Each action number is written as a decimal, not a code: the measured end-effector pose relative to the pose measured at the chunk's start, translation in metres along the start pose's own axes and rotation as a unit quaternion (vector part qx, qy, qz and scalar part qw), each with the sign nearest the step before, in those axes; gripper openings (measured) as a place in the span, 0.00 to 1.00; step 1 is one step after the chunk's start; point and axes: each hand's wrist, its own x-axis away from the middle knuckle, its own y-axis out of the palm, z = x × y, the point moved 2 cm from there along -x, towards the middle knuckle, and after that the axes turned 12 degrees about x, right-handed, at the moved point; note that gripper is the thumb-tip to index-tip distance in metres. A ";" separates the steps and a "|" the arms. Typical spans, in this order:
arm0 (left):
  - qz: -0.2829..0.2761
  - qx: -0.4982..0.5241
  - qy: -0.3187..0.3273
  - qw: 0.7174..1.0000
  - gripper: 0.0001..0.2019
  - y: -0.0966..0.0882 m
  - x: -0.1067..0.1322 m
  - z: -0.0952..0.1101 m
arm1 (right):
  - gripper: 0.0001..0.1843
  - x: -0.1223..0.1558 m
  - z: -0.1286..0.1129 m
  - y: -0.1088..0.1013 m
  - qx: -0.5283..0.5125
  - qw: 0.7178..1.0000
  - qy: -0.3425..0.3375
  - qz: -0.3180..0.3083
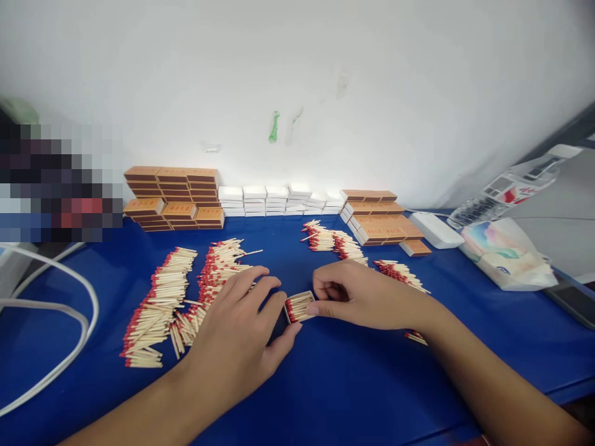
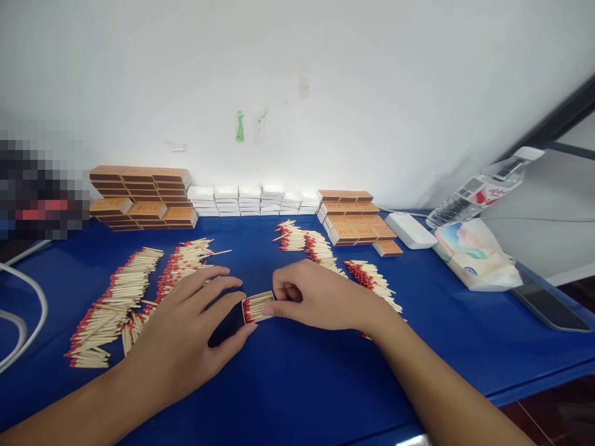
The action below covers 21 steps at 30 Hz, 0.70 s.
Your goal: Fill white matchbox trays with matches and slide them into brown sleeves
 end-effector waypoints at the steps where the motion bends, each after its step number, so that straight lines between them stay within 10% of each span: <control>1: -0.001 0.000 0.001 1.000 0.08 0.000 0.000 0.000 | 0.21 0.000 0.000 0.000 -0.001 1.000 -0.001 -0.001; 21: -0.001 0.000 0.004 1.000 0.08 0.000 0.000 0.000 | 0.20 -0.002 0.005 0.003 -0.011 1.000 -0.002 -0.023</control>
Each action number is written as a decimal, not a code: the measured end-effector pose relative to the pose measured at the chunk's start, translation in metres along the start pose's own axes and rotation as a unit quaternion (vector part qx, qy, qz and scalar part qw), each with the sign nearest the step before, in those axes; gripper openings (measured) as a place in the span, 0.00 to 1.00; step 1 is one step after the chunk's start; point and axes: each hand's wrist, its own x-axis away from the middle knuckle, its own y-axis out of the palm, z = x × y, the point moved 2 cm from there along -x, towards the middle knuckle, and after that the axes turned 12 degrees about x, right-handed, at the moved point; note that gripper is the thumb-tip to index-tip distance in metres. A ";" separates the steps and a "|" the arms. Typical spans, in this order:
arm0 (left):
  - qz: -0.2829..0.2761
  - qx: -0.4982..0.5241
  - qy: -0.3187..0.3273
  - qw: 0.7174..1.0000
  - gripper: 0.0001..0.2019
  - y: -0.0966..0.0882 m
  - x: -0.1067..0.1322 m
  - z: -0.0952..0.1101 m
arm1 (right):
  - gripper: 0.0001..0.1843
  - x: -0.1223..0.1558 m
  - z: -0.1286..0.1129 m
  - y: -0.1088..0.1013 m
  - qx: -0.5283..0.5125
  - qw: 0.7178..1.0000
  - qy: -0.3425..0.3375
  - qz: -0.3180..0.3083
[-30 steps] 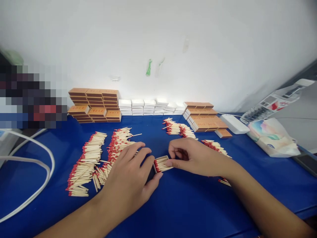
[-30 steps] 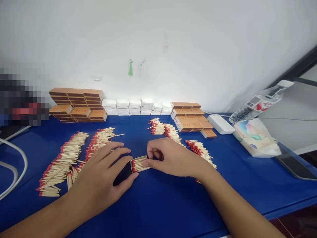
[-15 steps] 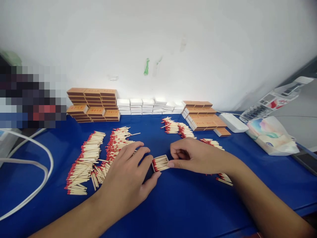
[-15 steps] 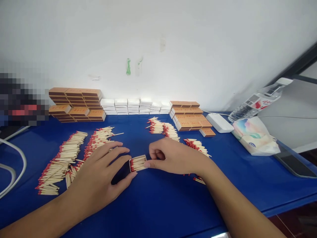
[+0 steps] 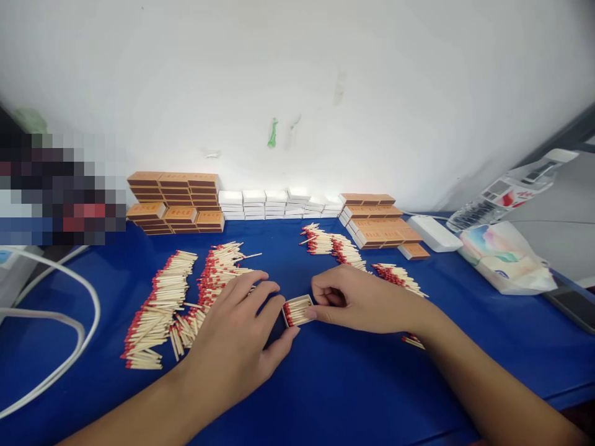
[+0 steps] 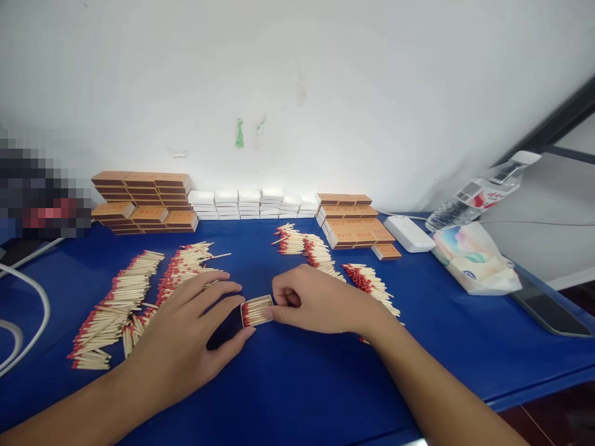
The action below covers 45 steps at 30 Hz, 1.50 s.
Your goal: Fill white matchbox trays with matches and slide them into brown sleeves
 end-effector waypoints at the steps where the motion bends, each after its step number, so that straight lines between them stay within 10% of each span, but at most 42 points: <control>1: 0.000 0.000 0.000 1.000 0.08 0.000 0.000 0.000 | 0.19 0.000 -0.001 0.001 -0.001 1.000 -0.004 0.003; 27: 0.005 0.002 0.007 1.000 0.07 -0.002 0.001 0.001 | 0.21 -0.007 -0.017 0.009 -0.006 0.998 -0.005 0.063; 33: 0.003 0.002 0.002 1.000 0.08 -0.003 0.001 0.000 | 0.24 -0.003 -0.002 -0.010 0.028 0.986 0.044 0.158; 37: 0.000 -0.002 -0.001 1.000 0.08 -0.003 0.001 0.001 | 0.19 0.001 -0.003 -0.012 0.032 0.992 0.025 0.120; 41: 0.002 -0.028 -0.004 1.000 0.13 -0.005 0.001 0.003 | 0.38 0.003 -0.006 -0.005 0.023 0.998 -0.010 0.054; 45: 0.018 -0.043 -0.018 0.999 0.16 -0.035 -0.016 -0.007 | 0.21 0.001 -0.006 -0.002 0.044 0.998 -0.015 0.049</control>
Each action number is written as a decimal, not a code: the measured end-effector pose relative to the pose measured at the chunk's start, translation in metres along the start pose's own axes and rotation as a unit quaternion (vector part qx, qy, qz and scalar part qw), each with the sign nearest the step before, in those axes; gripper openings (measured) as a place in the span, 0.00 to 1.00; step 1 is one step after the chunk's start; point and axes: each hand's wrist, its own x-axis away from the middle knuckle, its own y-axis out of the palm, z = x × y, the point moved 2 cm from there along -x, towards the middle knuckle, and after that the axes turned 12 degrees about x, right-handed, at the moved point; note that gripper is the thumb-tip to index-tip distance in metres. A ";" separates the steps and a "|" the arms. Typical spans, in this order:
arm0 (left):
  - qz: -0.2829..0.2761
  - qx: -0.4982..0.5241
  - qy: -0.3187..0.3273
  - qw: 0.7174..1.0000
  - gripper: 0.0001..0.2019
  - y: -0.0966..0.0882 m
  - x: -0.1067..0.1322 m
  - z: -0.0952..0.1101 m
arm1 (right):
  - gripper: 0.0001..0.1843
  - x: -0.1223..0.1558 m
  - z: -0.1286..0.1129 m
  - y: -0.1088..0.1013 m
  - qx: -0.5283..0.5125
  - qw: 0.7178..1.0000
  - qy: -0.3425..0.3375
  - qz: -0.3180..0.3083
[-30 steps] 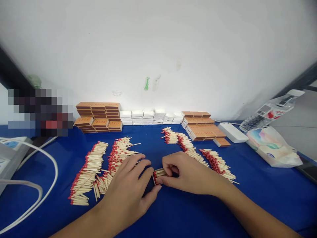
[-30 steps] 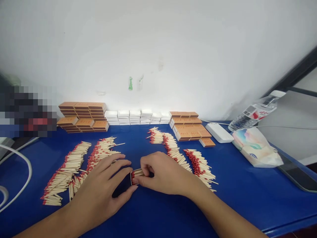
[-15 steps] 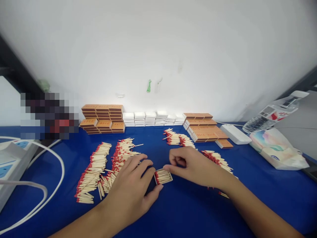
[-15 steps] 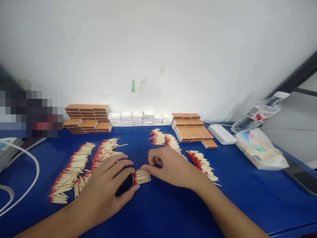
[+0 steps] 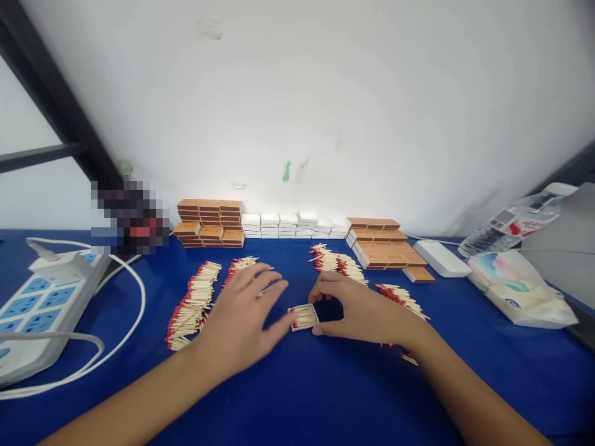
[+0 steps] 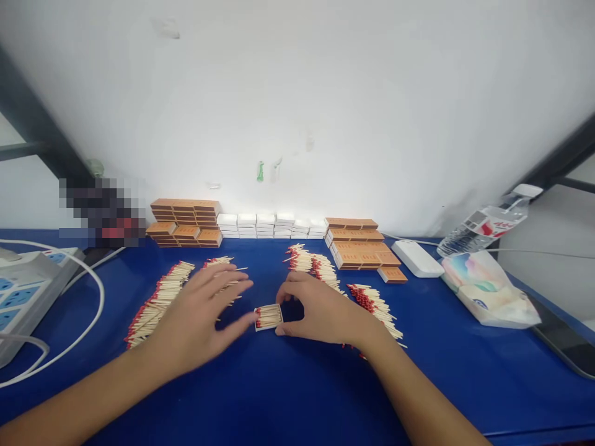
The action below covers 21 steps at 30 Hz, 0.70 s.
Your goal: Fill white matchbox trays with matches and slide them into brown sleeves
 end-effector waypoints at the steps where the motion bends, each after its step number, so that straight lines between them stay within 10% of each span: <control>1: -0.004 -0.005 -0.015 1.000 0.15 -0.013 -0.008 -0.008 | 0.18 -0.001 0.000 0.000 0.006 1.000 -0.001 0.003; 8: -0.014 -0.198 -0.303 0.932 0.26 -0.111 -0.049 -0.096 | 0.15 -0.002 -0.004 -0.004 0.016 0.999 -0.009 0.039; 21: -0.079 -0.210 -0.408 0.885 0.22 -0.092 -0.023 -0.133 | 0.14 -0.007 0.005 -0.003 0.019 0.990 -0.028 0.136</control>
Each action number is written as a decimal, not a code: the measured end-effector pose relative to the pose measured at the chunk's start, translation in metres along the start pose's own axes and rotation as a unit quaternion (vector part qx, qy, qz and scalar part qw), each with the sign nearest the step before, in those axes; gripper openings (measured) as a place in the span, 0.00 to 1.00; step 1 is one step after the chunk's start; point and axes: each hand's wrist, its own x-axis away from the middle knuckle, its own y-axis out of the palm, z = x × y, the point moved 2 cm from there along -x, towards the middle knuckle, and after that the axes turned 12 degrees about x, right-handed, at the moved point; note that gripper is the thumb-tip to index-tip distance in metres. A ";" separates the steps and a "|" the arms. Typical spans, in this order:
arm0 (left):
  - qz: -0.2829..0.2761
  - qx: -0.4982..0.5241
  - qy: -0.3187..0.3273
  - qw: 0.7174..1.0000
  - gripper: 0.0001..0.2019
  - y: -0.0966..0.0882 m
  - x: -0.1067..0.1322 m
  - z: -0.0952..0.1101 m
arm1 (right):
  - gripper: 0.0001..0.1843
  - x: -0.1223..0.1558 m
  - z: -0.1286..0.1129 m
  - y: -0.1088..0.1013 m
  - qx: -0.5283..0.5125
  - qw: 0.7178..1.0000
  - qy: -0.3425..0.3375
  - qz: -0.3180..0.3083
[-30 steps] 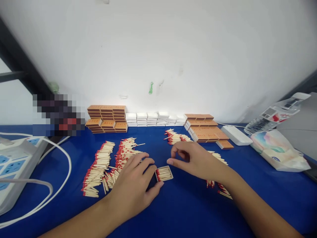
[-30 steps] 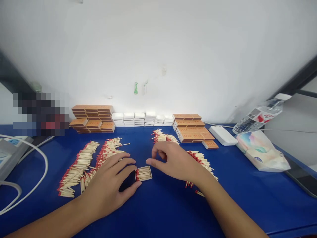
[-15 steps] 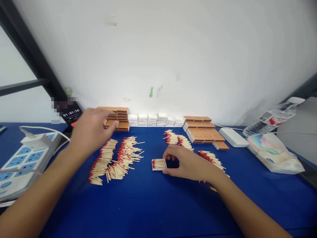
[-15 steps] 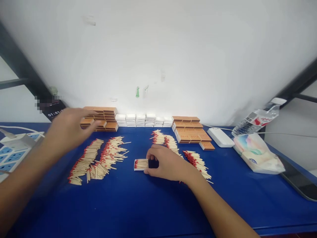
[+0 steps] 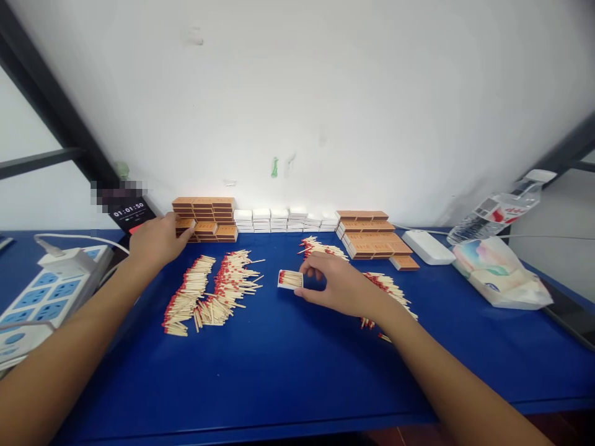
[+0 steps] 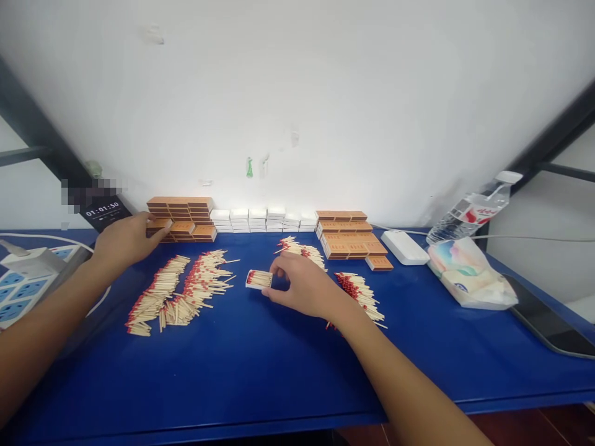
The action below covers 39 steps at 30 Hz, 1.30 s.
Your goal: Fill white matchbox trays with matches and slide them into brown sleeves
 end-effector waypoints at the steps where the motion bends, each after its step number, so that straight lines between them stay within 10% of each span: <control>1: 0.004 0.000 0.002 1.000 0.22 0.000 0.001 0.001 | 0.14 0.000 0.000 0.000 -0.003 1.000 0.000 -0.002; 18: 0.039 0.045 0.006 0.998 0.31 -0.004 0.002 -0.001 | 0.14 0.001 0.002 0.001 -0.003 1.000 0.019 -0.018; 23: 0.030 0.148 0.114 0.982 0.30 -0.008 0.030 0.018 | 0.15 0.001 0.001 -0.007 -0.042 0.999 0.028 0.014; 31: -0.044 0.328 0.285 0.900 0.32 0.036 0.086 0.057 | 0.16 0.005 -0.015 -0.014 -0.138 0.990 0.035 -0.009; 39: -0.066 0.346 0.346 0.870 0.21 0.040 0.101 0.060 | 0.15 0.008 -0.021 -0.010 -0.134 0.989 0.044 -0.043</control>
